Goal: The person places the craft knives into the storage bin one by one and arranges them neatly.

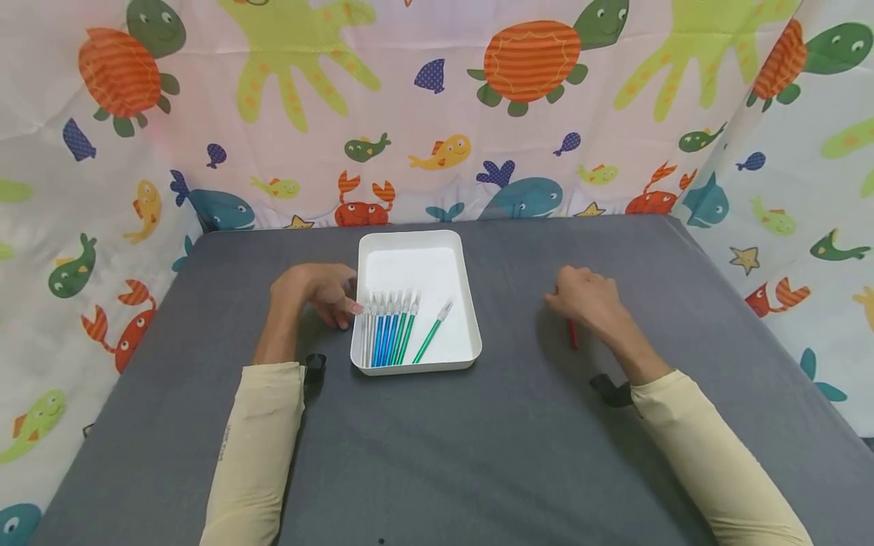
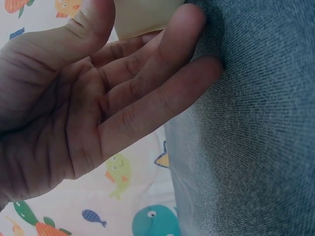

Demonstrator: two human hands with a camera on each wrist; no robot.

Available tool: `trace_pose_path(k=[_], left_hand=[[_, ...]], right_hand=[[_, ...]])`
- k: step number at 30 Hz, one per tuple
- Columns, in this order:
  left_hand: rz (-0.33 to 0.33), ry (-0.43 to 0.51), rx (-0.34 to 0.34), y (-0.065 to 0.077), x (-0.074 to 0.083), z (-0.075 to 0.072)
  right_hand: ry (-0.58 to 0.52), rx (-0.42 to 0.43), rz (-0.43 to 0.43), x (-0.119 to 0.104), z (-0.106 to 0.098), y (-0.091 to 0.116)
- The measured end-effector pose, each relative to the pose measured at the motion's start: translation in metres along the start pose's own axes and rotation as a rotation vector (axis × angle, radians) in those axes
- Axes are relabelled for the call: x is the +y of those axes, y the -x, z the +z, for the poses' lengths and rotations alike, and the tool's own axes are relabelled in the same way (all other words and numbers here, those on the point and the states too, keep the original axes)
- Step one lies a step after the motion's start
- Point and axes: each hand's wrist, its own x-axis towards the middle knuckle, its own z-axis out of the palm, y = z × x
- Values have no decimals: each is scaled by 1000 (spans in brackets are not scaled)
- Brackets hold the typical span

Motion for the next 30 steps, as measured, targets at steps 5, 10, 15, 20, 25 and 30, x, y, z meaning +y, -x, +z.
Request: trace_pose_path(k=[5, 10, 15, 20, 25, 30], left_hand=[[3, 3, 3, 1, 0, 2], [-6, 3, 0, 2, -1, 2], [-10, 12, -3, 0, 0, 2], [-18, 13, -2, 0, 1, 0], [-23, 14, 4, 0, 1, 1], [-3, 20, 1, 0, 1, 2]], right_hand=[[-5, -32, 53, 12, 4, -3], [-20, -22, 59, 19, 9, -5], [-26, -13, 75, 25, 12, -6], [-22, -29, 92, 28, 12, -8], [-19, -36, 92, 29, 12, -9], [-37, -56, 87, 30, 12, -10]])
